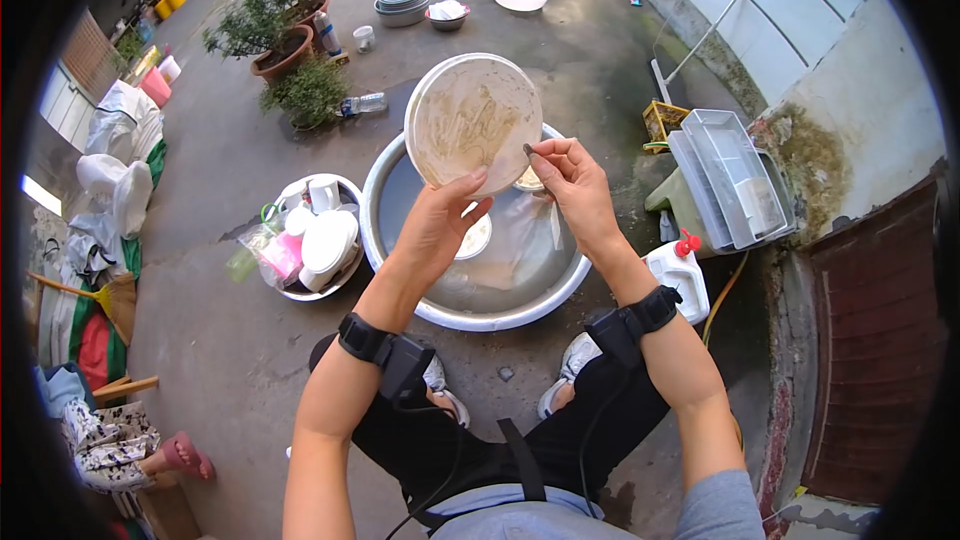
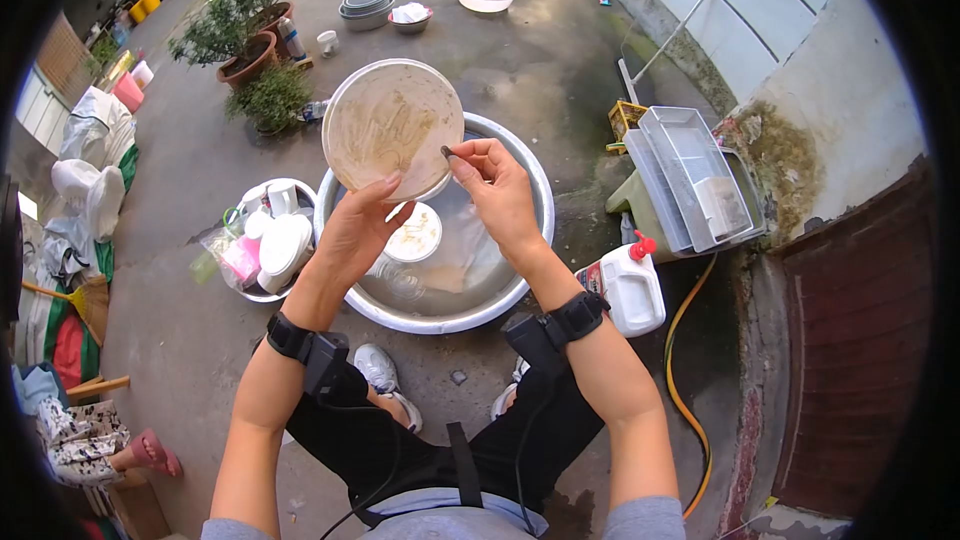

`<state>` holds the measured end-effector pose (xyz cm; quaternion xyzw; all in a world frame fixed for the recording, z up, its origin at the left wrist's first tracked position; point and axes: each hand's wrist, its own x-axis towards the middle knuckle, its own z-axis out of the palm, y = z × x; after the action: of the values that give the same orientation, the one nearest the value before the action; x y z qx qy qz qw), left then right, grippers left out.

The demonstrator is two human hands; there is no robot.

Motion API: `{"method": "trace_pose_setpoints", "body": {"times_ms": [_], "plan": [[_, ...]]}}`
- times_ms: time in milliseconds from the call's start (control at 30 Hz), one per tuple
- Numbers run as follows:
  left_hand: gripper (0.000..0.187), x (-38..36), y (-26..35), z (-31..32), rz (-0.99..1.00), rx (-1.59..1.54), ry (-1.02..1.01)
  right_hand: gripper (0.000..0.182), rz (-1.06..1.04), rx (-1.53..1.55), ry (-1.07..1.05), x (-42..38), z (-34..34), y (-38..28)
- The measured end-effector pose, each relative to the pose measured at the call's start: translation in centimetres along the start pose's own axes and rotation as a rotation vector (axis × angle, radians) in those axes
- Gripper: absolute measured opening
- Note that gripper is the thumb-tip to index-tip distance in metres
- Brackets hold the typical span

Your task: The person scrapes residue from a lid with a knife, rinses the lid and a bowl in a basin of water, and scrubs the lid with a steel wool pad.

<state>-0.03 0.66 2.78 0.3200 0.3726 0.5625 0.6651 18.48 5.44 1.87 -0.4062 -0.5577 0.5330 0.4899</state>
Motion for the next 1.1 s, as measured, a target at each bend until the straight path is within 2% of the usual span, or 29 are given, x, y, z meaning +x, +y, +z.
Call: {"method": "trace_pose_setpoints", "body": {"times_ms": [33, 100, 133, 200, 267, 300, 367, 500, 600, 667, 800, 900, 1100], "plan": [[0.046, -0.1, 0.5, 0.3, 0.002, -0.001, -0.006, 0.015, 0.015, 0.0, 0.006, 0.1, -0.3, -0.2], [0.051, -0.9, 1.8, 0.8, -0.097, -0.251, -0.072, 0.016, 0.03, 0.002, 0.012, 0.2, -0.6, -0.7], [0.056, -1.0, 2.0, 0.8, -0.107, -0.27, -0.072, 0.015, 0.012, 0.016, 0.022, 0.2, -0.7, -1.2], [0.055, -0.9, 1.7, 0.5, -0.088, -0.17, -0.049, 0.014, -0.005, 0.032, 0.032, 0.3, -1.0, -1.1], [0.055, -0.7, 1.1, 0.3, -0.071, -0.074, -0.03, 0.013, -0.176, -0.106, 0.005, 0.7, -1.6, -0.1], [0.055, -0.6, 1.0, 0.1, -0.075, -0.052, -0.026, 0.013, -0.176, -0.107, 0.006, 0.5, -1.5, -0.6], [0.054, -0.5, 0.9, -0.2, -0.08, -0.03, -0.022, 0.013, -0.271, -0.502, 0.148, 0.0, -1.2, -1.9], [0.053, -0.6, 1.0, -0.3, -0.064, 0.017, -0.033, 0.012, -0.397, -0.518, 0.196, 0.0, -1.5, -2.2], [0.051, -0.6, 0.8, -0.3, -0.041, 0.008, -0.006, 0.008, -0.509, -0.585, 0.162, 0.0, -1.4, -1.8], [0.051, -0.6, 0.7, -0.4, -0.024, -0.009, 0.018, 0.007, -0.603, -0.631, 0.069, -0.6, -0.9, -1.9], [0.052, -0.5, 0.8, -0.4, -0.024, -0.084, 0.021, 0.008, -0.562, -0.53, 0.053, -0.7, -0.5, -2.0], [0.052, -0.5, 0.8, -0.4, -0.034, -0.074, -0.005, 0.008, -0.518, -0.516, 0.167, -0.3, -0.8, -2.4], [0.051, -0.3, 0.4, -0.7, 0.003, -0.107, 0.009, 0.009, -0.634, -0.639, 0.053, -0.9, -0.1, -1.9]]}}
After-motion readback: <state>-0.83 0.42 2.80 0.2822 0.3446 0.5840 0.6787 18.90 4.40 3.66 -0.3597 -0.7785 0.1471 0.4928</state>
